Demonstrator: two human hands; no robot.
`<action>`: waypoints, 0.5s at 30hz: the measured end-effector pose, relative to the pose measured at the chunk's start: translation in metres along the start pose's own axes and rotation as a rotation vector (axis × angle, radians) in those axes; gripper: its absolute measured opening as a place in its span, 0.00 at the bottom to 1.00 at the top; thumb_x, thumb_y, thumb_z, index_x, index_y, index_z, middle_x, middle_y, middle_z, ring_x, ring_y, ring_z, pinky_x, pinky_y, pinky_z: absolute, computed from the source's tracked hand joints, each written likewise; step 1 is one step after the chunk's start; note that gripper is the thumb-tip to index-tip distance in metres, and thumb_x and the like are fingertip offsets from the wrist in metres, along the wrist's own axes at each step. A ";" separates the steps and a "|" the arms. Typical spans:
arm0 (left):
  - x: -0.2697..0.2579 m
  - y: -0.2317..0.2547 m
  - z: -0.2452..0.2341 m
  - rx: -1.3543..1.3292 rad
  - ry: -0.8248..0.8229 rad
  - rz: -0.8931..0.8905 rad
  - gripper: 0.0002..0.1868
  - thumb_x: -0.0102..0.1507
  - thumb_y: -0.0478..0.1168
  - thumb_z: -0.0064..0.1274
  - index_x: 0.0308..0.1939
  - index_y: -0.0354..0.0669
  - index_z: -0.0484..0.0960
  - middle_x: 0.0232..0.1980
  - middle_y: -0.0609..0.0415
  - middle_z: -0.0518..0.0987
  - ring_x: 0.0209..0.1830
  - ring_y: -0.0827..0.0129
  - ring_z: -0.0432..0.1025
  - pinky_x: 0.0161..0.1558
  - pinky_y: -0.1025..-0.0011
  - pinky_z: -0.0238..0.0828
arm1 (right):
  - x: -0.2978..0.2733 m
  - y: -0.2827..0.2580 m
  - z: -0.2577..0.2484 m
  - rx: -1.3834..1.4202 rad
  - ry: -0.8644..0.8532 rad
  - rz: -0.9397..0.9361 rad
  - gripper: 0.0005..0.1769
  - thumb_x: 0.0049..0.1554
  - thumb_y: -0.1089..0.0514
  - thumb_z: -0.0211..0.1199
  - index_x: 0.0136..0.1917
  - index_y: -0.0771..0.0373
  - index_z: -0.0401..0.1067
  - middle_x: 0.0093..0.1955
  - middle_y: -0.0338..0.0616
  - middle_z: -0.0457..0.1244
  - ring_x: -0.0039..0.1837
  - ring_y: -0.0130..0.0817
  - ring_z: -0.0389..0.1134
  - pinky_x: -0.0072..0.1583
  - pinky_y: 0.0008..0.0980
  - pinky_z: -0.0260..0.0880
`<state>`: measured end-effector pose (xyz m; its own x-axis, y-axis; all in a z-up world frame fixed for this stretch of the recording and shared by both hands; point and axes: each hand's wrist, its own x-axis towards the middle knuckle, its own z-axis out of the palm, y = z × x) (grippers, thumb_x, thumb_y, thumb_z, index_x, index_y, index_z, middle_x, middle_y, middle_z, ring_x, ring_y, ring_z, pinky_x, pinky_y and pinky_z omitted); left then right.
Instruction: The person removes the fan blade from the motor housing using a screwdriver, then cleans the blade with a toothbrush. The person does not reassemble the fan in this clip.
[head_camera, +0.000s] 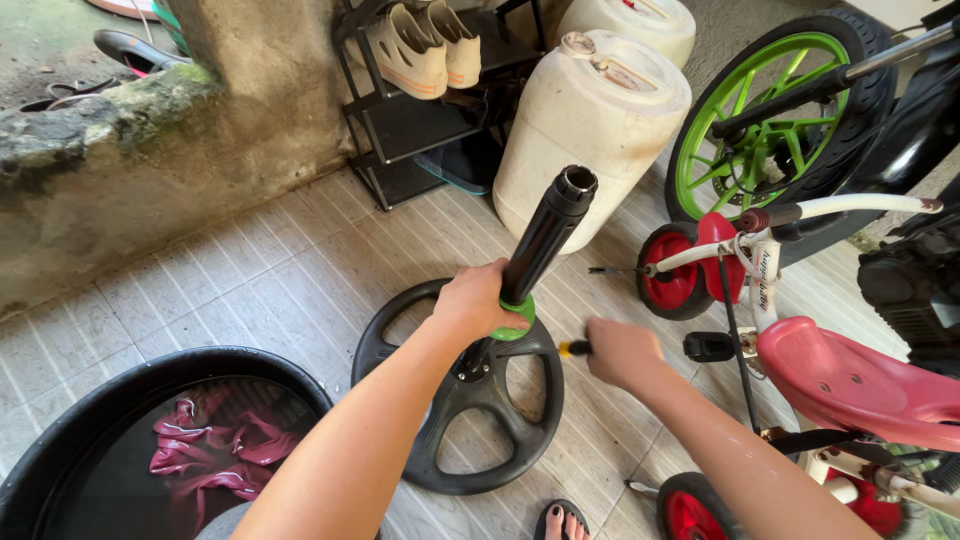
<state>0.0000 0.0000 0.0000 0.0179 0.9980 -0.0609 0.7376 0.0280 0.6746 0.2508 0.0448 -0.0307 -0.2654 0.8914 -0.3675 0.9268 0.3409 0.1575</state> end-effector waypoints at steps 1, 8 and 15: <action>-0.001 0.000 0.000 0.005 0.007 -0.001 0.39 0.45 0.52 0.75 0.56 0.51 0.76 0.52 0.52 0.83 0.61 0.52 0.72 0.58 0.54 0.71 | 0.013 0.014 0.018 0.041 -0.051 0.043 0.20 0.55 0.46 0.61 0.58 0.54 0.75 0.53 0.44 0.71 0.55 0.44 0.74 0.53 0.48 0.74; -0.002 -0.001 0.002 -0.005 0.035 0.022 0.38 0.45 0.52 0.75 0.55 0.52 0.77 0.50 0.51 0.83 0.59 0.51 0.73 0.56 0.54 0.71 | 0.082 0.103 0.180 0.715 -0.210 0.269 0.22 0.55 0.46 0.61 0.38 0.69 0.79 0.33 0.49 0.67 0.36 0.40 0.66 0.42 0.44 0.62; -0.003 0.010 -0.001 -0.005 0.064 -0.009 0.38 0.44 0.52 0.75 0.57 0.56 0.77 0.49 0.51 0.83 0.55 0.52 0.75 0.53 0.53 0.71 | 0.036 0.045 0.336 1.010 0.084 0.717 0.23 0.52 0.45 0.72 0.55 0.62 0.80 0.52 0.59 0.73 0.55 0.50 0.75 0.57 0.46 0.73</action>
<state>0.0064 -0.0026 0.0072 -0.0323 0.9993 -0.0204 0.7342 0.0376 0.6778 0.3720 -0.0079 -0.3446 0.4034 0.8109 -0.4239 0.6493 -0.5801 -0.4918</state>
